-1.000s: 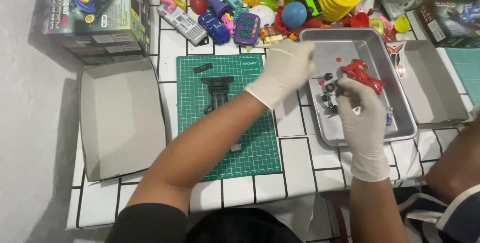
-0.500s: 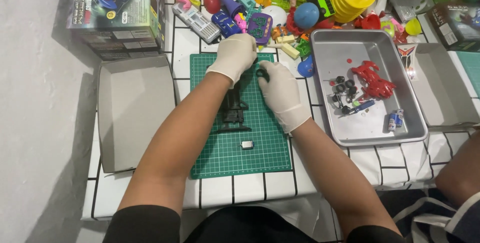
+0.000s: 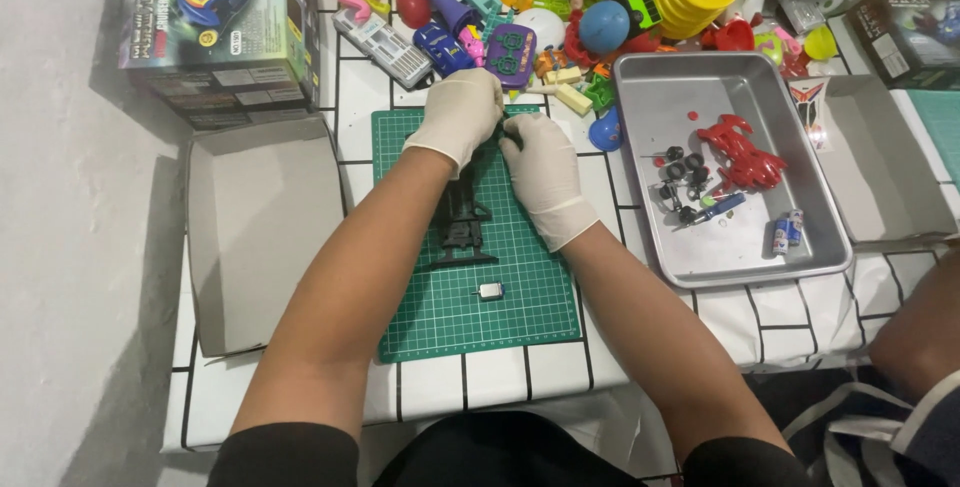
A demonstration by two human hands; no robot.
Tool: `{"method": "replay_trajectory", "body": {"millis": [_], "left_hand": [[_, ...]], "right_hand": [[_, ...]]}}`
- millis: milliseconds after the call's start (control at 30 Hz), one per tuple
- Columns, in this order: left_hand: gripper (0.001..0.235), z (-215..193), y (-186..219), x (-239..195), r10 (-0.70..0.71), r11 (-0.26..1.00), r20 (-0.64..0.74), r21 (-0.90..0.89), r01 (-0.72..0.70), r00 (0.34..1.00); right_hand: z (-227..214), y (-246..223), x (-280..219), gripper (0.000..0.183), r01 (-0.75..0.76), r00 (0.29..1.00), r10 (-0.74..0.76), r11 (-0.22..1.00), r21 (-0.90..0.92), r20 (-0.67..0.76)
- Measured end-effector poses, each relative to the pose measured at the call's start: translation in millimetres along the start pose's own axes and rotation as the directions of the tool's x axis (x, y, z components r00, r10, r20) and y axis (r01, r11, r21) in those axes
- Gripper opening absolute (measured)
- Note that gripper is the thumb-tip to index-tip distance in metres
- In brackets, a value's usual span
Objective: The person opens a toy box and removes a black plastic chassis and other components. They place the parts on a green cutting mat and a metal tray, then begin assembling the toy by attaching small pieces to the chassis.
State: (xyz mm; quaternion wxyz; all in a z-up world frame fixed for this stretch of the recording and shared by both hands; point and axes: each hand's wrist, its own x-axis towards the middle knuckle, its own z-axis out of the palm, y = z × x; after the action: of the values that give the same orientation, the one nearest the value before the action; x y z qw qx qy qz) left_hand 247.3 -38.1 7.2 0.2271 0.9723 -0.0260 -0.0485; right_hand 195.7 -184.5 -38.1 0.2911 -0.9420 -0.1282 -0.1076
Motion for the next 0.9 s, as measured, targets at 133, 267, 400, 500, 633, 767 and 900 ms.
{"method": "replay_trajectory", "body": {"millis": [133, 267, 400, 500, 633, 767, 900], "left_hand": [[0.016, 27, -3, 14, 0.169, 0.968, -0.214, 0.222, -0.120, 0.962], [0.007, 23, 48, 8, 0.359, 0.915, -0.240, 0.282, -0.289, 0.902], [0.010, 51, 122, -5, 0.607, 0.795, -0.231, 0.188, -0.577, 0.761], [0.007, 94, 164, 3, 0.684, 0.729, -0.224, 0.222, -0.648, 0.694], [0.002, 139, 200, 15, 0.667, 0.743, -0.194, 0.242, -0.624, 0.719], [0.004, 157, 212, 16, 0.640, 0.767, -0.228, 0.257, -0.588, 0.734], [0.009, 166, 217, 14, 0.626, 0.779, -0.271, 0.273, -0.565, 0.731]], "right_hand": [[-22, -3, -14, 0.028, 0.003, 0.999, -0.002, 1.000, 0.028, -0.050], [-102, 31, -32, 0.025, -0.136, 0.988, 0.136, 0.991, 0.003, -0.078], [-153, 126, -35, 0.028, -0.322, 0.945, 0.323, 0.907, -0.270, -0.044], [-163, 164, -37, 0.030, -0.370, 0.920, 0.392, 0.864, -0.342, -0.005], [-155, 164, -40, 0.029, -0.436, 0.884, 0.468, 0.825, -0.360, 0.002], [-152, 166, -41, 0.025, -0.441, 0.887, 0.462, 0.842, -0.311, -0.005], [-149, 173, -39, 0.022, -0.443, 0.892, 0.450, 0.855, -0.270, -0.038]]}}
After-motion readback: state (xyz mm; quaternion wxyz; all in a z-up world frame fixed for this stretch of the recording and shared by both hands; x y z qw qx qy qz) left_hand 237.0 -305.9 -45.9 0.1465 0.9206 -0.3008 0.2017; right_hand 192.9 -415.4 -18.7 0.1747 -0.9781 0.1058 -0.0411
